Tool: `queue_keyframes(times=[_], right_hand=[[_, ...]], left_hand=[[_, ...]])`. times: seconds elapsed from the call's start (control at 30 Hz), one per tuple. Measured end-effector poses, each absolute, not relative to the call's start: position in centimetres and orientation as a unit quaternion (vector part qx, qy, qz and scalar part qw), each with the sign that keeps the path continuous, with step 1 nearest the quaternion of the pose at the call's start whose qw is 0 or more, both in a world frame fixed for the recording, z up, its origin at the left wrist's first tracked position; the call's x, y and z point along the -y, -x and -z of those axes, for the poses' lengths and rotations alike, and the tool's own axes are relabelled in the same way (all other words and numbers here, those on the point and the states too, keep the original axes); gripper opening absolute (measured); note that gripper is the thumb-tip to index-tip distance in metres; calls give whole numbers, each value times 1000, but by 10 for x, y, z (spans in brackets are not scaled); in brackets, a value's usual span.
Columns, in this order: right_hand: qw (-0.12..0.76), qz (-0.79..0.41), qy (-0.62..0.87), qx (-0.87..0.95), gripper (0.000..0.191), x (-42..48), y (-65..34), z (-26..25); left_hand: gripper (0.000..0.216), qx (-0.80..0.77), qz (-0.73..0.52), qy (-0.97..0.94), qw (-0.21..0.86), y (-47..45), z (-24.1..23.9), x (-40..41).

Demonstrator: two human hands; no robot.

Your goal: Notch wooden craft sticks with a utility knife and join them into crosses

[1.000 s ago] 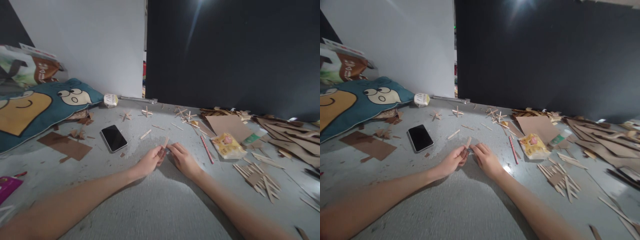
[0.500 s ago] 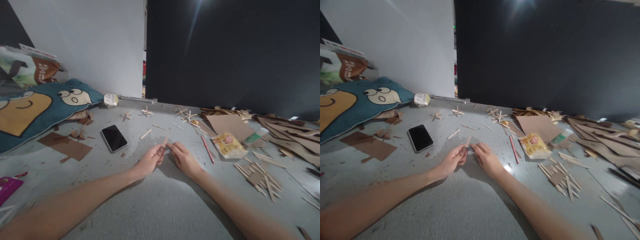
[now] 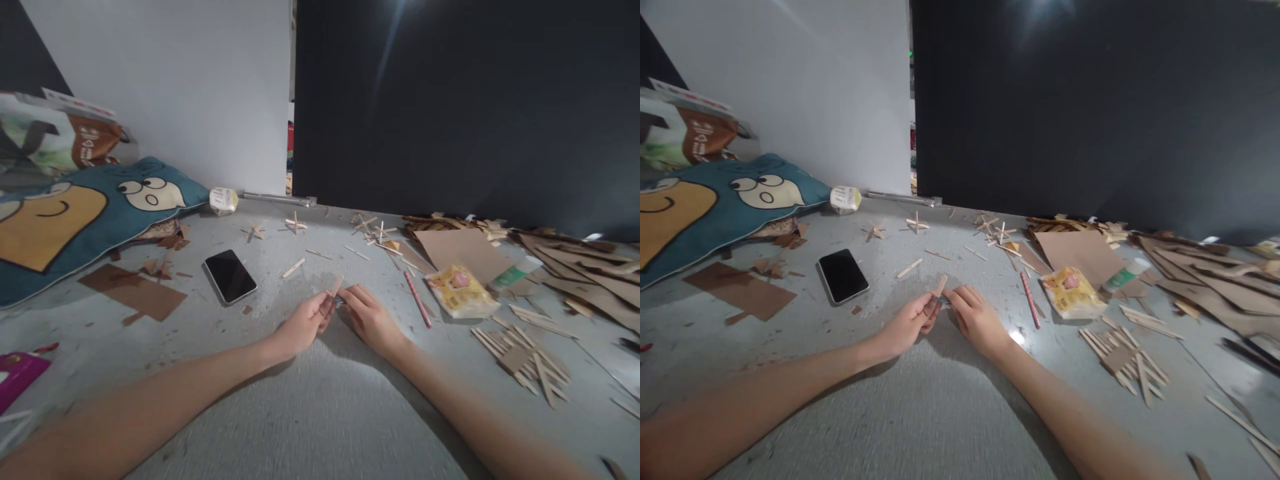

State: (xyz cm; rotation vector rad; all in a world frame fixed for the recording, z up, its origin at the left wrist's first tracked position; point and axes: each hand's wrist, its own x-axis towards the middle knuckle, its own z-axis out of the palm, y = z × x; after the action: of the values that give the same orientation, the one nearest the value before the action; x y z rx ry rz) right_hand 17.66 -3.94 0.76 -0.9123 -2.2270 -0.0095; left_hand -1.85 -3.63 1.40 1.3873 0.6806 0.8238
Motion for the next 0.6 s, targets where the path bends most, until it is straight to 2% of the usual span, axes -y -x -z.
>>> queue_keyframes(times=[0.4,0.6], right_hand=[[371,-13,367,853,44,40,-178,-9],[376,-2,392,840,40,40,-179,-8]], left_hand=[[49,-288,-411,-588,634,22,-21,38],[45,-355,-452,-589,568,22,-14,38]])
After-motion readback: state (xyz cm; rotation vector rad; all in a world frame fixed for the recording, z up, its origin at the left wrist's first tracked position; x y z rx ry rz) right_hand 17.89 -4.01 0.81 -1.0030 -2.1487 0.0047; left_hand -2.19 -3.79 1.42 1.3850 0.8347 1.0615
